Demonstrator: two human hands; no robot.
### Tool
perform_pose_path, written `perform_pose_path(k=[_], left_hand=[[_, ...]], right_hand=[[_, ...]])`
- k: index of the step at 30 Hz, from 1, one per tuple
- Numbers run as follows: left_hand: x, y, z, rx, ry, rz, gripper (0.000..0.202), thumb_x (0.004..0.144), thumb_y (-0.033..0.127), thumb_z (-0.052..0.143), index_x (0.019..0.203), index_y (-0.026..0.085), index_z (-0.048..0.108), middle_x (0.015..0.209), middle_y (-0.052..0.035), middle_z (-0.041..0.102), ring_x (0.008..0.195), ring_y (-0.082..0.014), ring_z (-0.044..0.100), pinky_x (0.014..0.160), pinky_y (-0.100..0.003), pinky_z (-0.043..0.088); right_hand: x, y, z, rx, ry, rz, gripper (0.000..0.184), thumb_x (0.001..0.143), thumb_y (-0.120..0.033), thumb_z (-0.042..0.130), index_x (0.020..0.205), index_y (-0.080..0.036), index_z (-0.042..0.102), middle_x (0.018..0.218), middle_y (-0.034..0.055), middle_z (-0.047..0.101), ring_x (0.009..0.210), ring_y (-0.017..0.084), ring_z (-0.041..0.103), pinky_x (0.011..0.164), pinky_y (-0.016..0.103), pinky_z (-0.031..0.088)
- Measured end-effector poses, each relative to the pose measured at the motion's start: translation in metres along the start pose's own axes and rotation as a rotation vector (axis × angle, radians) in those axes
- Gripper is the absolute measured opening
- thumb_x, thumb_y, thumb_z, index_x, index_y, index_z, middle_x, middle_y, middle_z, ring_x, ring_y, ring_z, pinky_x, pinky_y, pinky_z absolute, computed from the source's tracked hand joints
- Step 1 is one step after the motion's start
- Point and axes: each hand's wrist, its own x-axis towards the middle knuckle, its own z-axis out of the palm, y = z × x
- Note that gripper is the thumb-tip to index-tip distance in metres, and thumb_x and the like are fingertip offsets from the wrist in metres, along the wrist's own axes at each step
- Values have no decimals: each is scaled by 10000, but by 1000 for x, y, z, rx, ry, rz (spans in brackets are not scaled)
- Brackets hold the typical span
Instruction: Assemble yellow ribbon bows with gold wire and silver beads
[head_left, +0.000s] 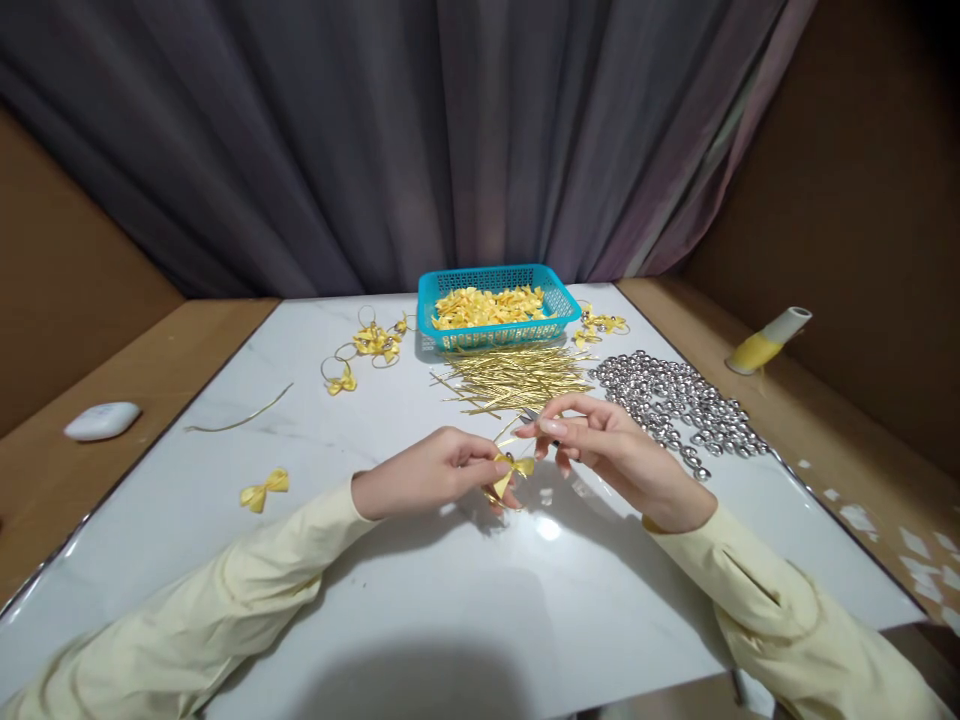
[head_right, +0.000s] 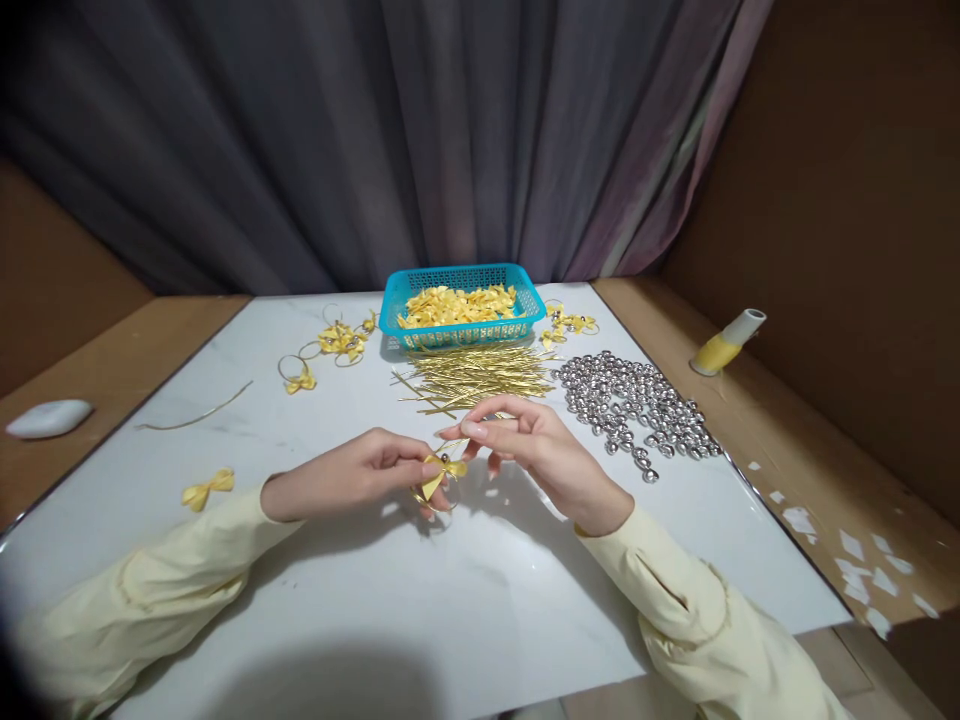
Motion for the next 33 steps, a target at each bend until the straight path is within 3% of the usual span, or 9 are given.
perform_pose_path(k=[5,11,18,22,27,33], left_hand=[[-1,2,1,119,147,15,327,818,367,450,775,128,669,750,-46,675,677,-137,591,624,-223,441],[-3,8,6,150,318,66,332,805,367,441,739,151,684,697,-14,650,639,-134,544,602,-227,416],[-4,9,12,118,492,106,330,800,366,450,687,159,681,618,-1,613,604,-134,519,557,-226,403],[-3,7,18,107,559,117,342,794,363,459,648,147,680,613,-7,618,570,-129,507,525,-225,394],[-3,3,25,116,622,137,347,791,359,461,636,149,688,602,-2,628,579,-142,519,514,-222,393],[-2,-1,28,139,626,157,326,804,352,479,661,158,698,692,-16,667,695,-176,572,607,-239,431]], right_hand=[[-1,4,5,105,-58,34,93,770,-223,595,853,-188,573,777,26,670,585,84,556,450,172,398],[-6,-1,11,93,-5,13,291,763,-236,612,1009,-220,458,718,11,673,528,97,530,427,187,388],[-10,-4,11,74,75,-49,261,752,-269,623,930,-225,438,761,20,677,536,104,528,428,205,404],[-10,0,13,-109,40,-3,152,757,-314,607,834,-186,580,784,47,682,563,103,545,481,227,438],[-9,7,21,-332,116,18,207,753,-367,592,799,-187,682,739,43,691,568,115,569,508,238,456],[-11,19,28,-563,267,-173,146,774,-284,570,794,-216,697,734,28,696,642,158,626,598,273,487]])
